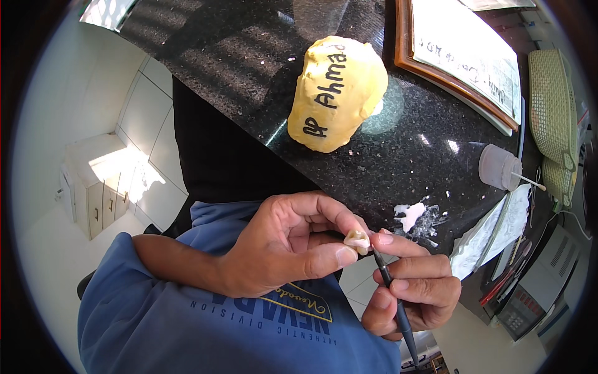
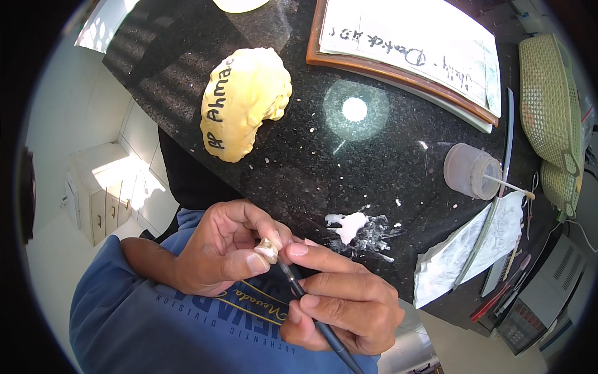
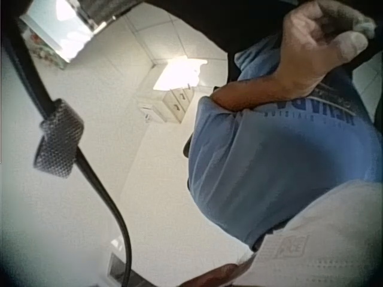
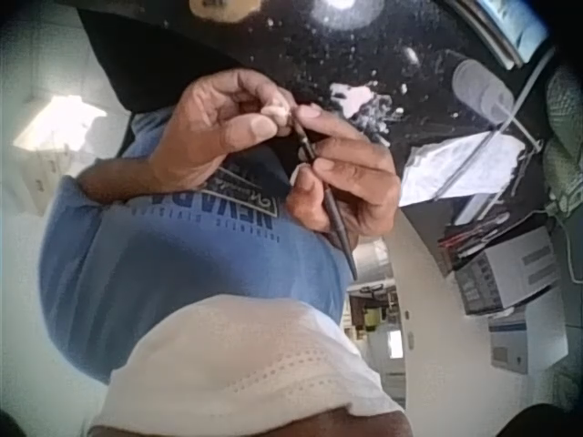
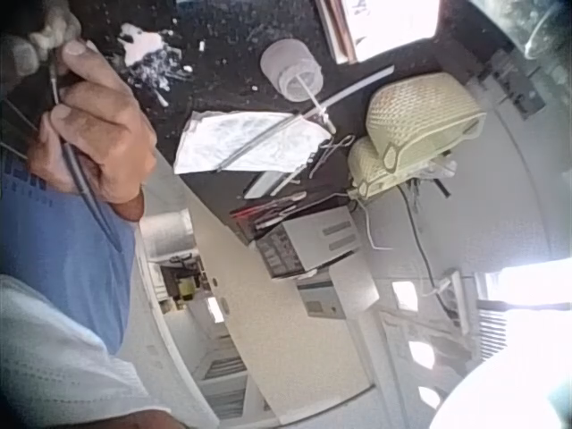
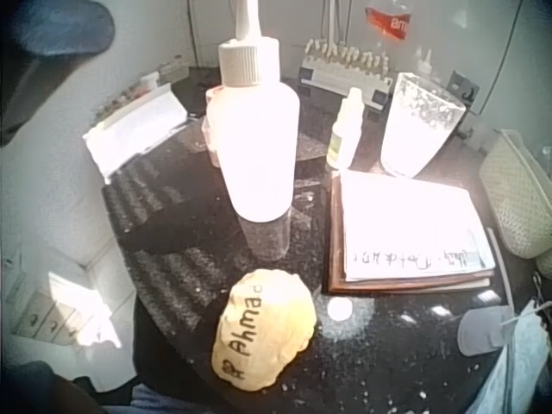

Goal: Applying pink ceramic gingival material to a dental bridge model using a fine brush and later adjusting it with a dental probe.

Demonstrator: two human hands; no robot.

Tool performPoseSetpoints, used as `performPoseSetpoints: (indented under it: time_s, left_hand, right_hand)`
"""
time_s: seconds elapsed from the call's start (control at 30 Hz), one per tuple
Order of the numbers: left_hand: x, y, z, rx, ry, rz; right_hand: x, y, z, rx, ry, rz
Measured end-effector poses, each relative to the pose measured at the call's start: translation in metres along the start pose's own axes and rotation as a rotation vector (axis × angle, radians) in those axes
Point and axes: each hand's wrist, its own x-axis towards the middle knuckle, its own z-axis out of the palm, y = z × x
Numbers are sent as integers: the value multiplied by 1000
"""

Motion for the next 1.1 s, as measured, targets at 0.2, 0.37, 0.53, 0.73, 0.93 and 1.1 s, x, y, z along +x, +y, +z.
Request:
performPoseSetpoints:
  time_s: [0.2,0.37,0.53,0.73,0.93,1.1]
  left_hand:
    - [0,0,1,0,10,-8]
    - [0,0,0,-2,13,-7]
    - [0,-1,1,-3,18,-10]
    - [1,-1,1,-28,10,-25]
    - [-1,0,2,36,57,3]
    - [1,-2,-2,70,44,35]
  right_hand:
    - [1,-2,-3,29,-20,33]
    - [1,0,-3,27,-40,25]
    - [1,-1,-4,-3,-45,6]
    - [-9,-7,-19,-97,85,-71]
    - [-10,-25,-41,-423,85,251]
    - [-3,-20,-35,-517,77,250]
